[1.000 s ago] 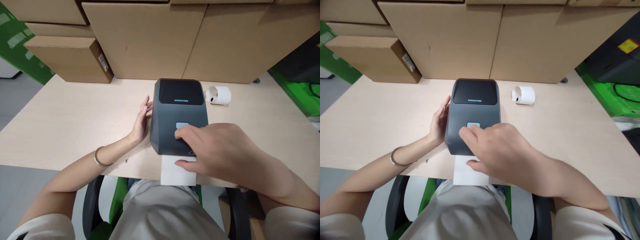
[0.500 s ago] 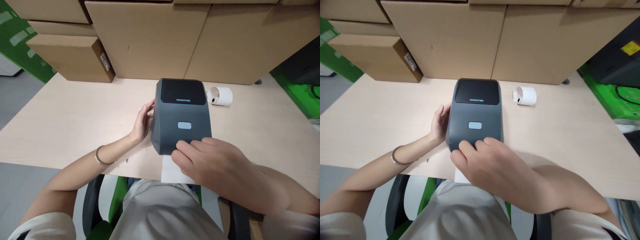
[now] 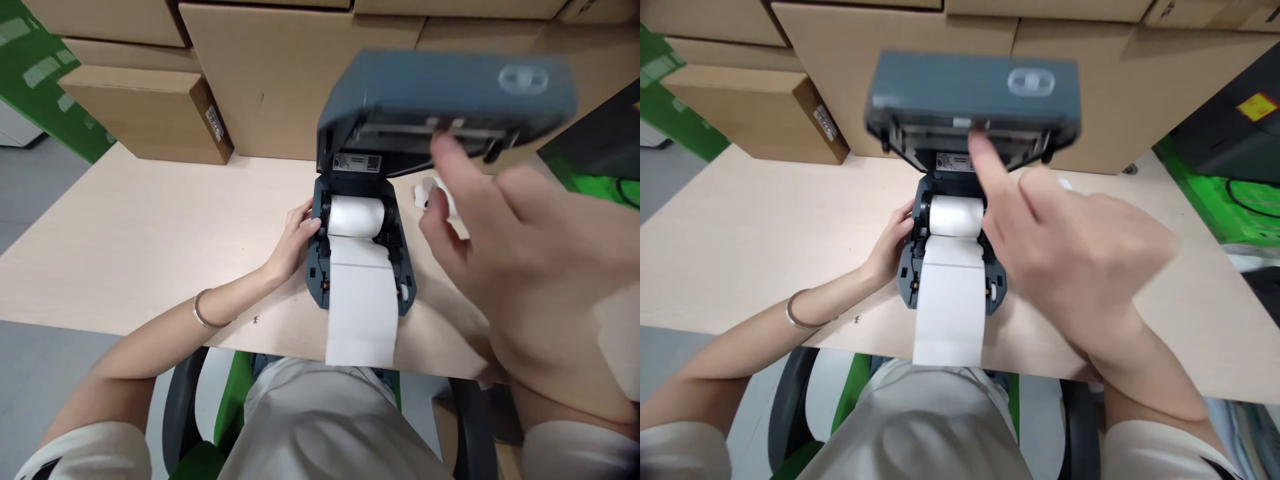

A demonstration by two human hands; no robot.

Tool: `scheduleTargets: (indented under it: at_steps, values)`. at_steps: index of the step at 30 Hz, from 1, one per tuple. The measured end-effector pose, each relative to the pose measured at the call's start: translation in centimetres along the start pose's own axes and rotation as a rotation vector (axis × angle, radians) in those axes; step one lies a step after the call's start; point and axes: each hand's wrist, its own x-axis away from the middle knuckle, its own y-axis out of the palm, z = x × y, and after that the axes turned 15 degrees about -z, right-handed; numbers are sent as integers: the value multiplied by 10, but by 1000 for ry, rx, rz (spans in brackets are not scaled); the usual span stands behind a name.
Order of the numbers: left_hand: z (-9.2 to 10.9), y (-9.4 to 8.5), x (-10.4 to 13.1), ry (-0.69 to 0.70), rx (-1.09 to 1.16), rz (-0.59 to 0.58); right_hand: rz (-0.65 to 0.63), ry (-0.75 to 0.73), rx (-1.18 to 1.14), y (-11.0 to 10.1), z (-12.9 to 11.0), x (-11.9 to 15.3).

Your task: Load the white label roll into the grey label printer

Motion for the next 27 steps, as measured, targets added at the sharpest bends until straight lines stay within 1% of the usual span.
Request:
scheduleTargets:
  at_steps: [2, 3, 4, 5, 7, 10, 13, 16, 18, 19, 21, 22, 24, 27]
  values:
    - [1, -2, 1, -24, -46, -8, 175, 69, 371, 8, 12, -16]
    - [2, -3, 1, -39, -62, -15, 227, 90, 535, 11, 17, -23]
    - [2, -3, 2, -53, -71, -24, 234, 97, 625, 14, 22, -29]
    - [3, -4, 2, -64, -79, -33, 203, 92, 632, 16, 27, -34]
    - [4, -5, 2, -73, -102, -36, 135, 83, 542, 19, 38, -42]
    - [7, -4, 1, -86, -165, -3, 34, 72, 412, 22, 55, -52]
    - [9, -4, 1, -94, -239, 19, -23, 86, 402, 26, 73, -61]
    - [10, -4, 1, -77, -285, 12, -78, 114, 387, 28, 86, -66]
    - [10, -4, 1, -64, -302, 5, -75, 111, 352, 28, 87, -65]
    - [10, -5, 0, -60, -311, 6, -54, 101, 332, 27, 84, -64]
    - [10, -5, 0, -64, -333, 8, -21, 68, 297, 29, 75, -62]
    - [11, -6, 0, -69, -345, 14, -31, 41, 289, 31, 69, -60]
    - [11, -5, -1, -78, -373, 25, -147, -40, 296, 39, 59, -60]
    - [12, -5, -3, -87, -409, 37, -401, -138, 302, 55, 55, -63]
